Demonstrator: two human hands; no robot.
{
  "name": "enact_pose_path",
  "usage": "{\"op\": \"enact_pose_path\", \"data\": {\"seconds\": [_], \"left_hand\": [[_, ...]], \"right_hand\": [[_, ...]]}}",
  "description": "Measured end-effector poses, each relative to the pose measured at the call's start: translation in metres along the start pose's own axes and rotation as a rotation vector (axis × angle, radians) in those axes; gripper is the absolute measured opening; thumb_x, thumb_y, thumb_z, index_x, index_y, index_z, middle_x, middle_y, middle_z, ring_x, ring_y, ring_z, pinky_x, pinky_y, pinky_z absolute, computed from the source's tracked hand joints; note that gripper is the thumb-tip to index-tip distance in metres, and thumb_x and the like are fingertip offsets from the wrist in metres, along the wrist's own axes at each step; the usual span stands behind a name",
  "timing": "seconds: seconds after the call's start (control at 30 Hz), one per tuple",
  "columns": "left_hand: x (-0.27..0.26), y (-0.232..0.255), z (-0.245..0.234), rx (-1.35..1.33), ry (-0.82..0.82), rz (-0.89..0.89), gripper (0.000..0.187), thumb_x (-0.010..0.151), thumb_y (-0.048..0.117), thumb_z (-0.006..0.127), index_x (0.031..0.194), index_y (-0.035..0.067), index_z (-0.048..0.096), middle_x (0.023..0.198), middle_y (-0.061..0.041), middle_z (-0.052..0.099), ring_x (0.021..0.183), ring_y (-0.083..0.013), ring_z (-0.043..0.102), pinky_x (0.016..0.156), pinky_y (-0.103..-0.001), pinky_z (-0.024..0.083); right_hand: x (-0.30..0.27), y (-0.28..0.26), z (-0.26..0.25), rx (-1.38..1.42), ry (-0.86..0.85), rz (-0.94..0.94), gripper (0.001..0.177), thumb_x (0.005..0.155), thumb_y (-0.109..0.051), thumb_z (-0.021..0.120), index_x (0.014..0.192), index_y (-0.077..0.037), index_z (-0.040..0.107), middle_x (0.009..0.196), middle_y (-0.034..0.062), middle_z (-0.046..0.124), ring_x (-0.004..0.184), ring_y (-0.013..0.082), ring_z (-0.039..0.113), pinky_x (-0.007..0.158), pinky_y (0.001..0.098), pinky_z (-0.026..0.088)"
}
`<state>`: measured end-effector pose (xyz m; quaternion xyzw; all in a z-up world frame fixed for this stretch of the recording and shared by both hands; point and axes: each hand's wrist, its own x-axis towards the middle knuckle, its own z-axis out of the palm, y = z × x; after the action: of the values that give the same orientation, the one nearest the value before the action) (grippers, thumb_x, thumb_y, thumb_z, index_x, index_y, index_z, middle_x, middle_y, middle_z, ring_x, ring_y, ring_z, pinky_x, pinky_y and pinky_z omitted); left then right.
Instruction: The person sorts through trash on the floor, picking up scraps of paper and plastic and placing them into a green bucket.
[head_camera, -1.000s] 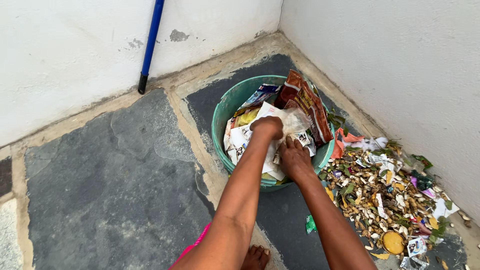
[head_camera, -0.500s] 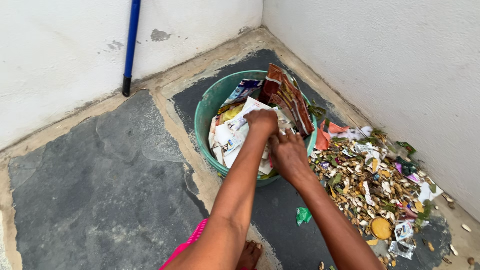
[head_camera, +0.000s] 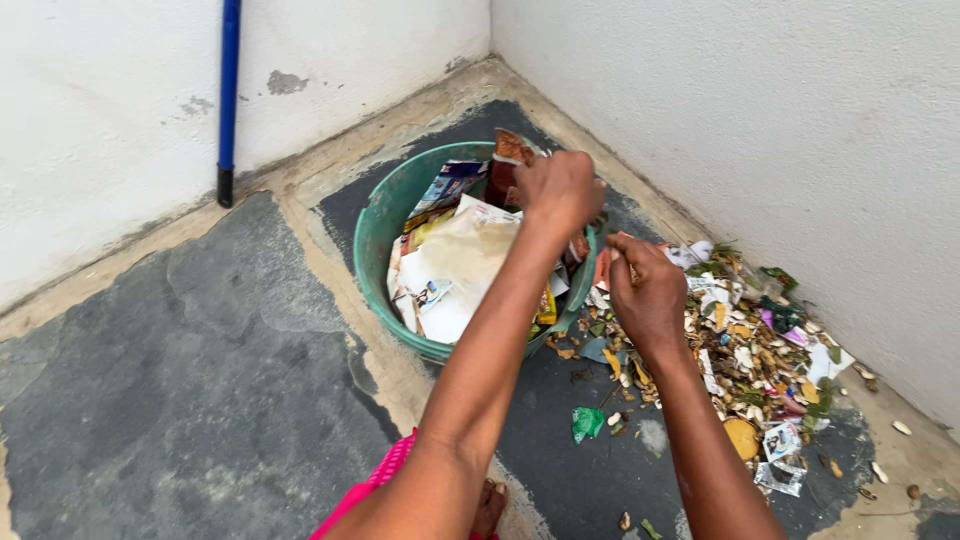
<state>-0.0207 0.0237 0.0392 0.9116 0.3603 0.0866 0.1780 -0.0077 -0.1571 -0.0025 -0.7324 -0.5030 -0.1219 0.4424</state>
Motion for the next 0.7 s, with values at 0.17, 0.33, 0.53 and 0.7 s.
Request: {"op": "enact_pose_path", "data": {"seconds": [0.17, 0.33, 0.53, 0.7], "left_hand": [[0.0, 0.03, 0.026, -0.078, 0.28, 0.098, 0.023, 0.078, 0.03, 0.073, 0.087, 0.01, 0.079, 0.096, -0.02, 0.076, 0.099, -0.0435, 0.07, 0.096, -0.065, 0.041], [0.006, 0.04, 0.035, -0.043, 0.172, 0.096, 0.021, 0.082, 0.029, 0.07, 0.088, 0.01, 0.078, 0.095, -0.021, 0.076, 0.1, -0.0423, 0.07, 0.09, -0.057, 0.048], [0.028, 0.079, 0.1, -0.054, -0.077, 0.196, 0.023, 0.096, 0.017, 0.057, 0.099, 0.009, 0.078, 0.094, -0.015, 0.081, 0.101, -0.0299, 0.073, 0.109, -0.054, 0.044], [0.019, 0.099, 0.212, -0.773, 0.024, 0.031, 0.048, 0.09, 0.02, 0.064, 0.136, 0.007, 0.06, 0.141, -0.022, 0.06, 0.129, -0.0421, 0.058, 0.108, -0.052, 0.046]], "right_hand": [[-0.013, -0.024, -0.093, 0.173, -0.681, 0.368, 0.033, 0.106, -0.025, 0.06, 0.09, 0.002, 0.072, 0.076, 0.0175, 0.064, 0.07, 0.0238, 0.053, 0.062, 0.0373, 0.044], [-0.002, -0.017, -0.118, 0.504, -0.837, 0.256, 0.022, 0.104, -0.019, 0.057, 0.102, -0.001, 0.069, 0.093, 0.0158, 0.067, 0.085, 0.0224, 0.059, 0.073, 0.0358, 0.049], [-0.006, 0.002, -0.148, 0.747, -0.272, 0.546, 0.021, 0.103, -0.012, 0.055, 0.117, -0.003, 0.067, 0.112, 0.0136, 0.07, 0.103, 0.0208, 0.067, 0.086, 0.0341, 0.056], [-0.006, 0.152, -0.076, 0.61, 0.125, 0.976, 0.019, 0.102, -0.006, 0.057, 0.12, -0.004, 0.064, 0.119, 0.008, 0.072, 0.107, 0.0191, 0.07, 0.086, 0.0336, 0.06]]}}
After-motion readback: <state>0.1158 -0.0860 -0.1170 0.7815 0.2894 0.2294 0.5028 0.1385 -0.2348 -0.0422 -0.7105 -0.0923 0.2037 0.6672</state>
